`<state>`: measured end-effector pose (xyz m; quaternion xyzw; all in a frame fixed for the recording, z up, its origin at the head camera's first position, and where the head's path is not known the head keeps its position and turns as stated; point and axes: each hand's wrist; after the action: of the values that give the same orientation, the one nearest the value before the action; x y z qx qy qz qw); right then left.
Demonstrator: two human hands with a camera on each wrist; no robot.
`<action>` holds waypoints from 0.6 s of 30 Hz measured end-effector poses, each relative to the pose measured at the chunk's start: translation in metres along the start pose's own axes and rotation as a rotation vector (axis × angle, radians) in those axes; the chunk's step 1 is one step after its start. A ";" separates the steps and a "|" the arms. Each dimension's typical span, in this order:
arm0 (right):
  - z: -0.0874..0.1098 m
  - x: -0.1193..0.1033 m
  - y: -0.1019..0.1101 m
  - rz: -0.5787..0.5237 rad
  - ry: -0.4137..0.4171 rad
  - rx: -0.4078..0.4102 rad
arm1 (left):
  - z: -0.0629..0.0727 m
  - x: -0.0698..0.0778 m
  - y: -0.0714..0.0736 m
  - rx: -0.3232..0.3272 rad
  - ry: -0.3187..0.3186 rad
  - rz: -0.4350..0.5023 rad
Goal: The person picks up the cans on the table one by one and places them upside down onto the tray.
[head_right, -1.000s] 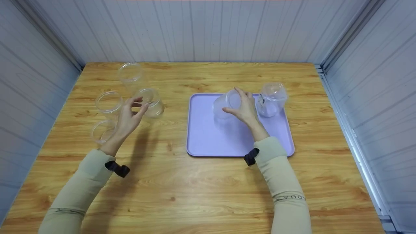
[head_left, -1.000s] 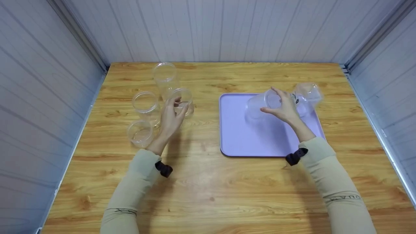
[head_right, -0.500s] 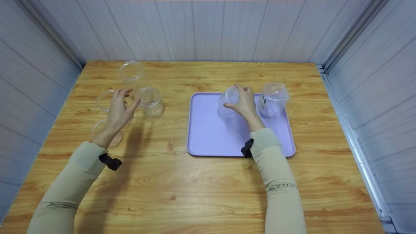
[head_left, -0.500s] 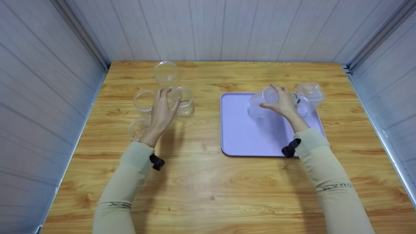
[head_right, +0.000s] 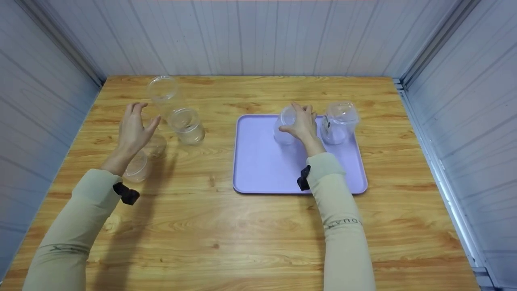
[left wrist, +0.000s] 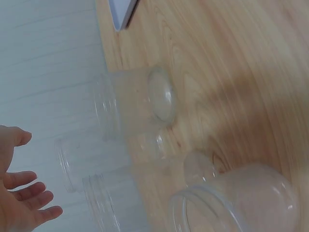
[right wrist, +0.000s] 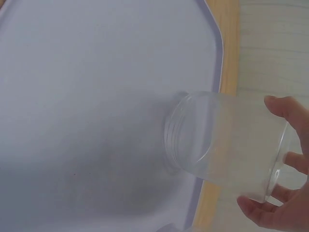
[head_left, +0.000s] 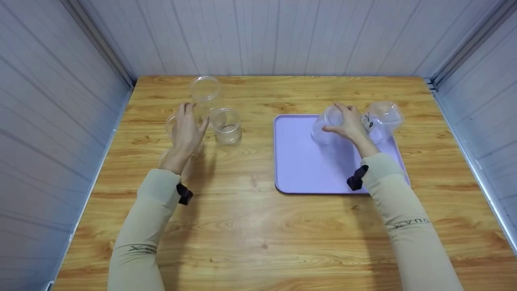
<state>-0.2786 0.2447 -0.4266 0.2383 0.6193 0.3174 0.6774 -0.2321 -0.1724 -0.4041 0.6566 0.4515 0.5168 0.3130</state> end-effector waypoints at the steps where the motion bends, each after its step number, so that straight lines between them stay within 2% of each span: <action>1: 0.000 0.001 0.000 0.001 0.001 0.000 | -0.001 -0.002 0.000 0.006 0.000 -0.017; 4: -0.001 0.003 0.002 0.000 0.002 0.008 | -0.005 -0.009 0.001 0.018 0.003 -0.077; 8: -0.004 0.004 0.003 -0.006 0.004 0.014 | -0.009 -0.017 0.002 -0.015 0.020 -0.147; 18: -0.009 0.002 0.001 0.049 -0.030 0.003 | -0.011 -0.031 0.001 -0.104 0.066 -0.215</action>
<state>-0.2875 0.2462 -0.4286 0.2592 0.6034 0.3293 0.6785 -0.2438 -0.2011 -0.4129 0.5700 0.5020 0.5241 0.3852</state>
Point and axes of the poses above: each hand's wrist, its own z-axis away from the middle knuckle, its own y-axis out of the back of the hand, x = y × z, and after that the axes turned 10 degrees about -z, right-handed
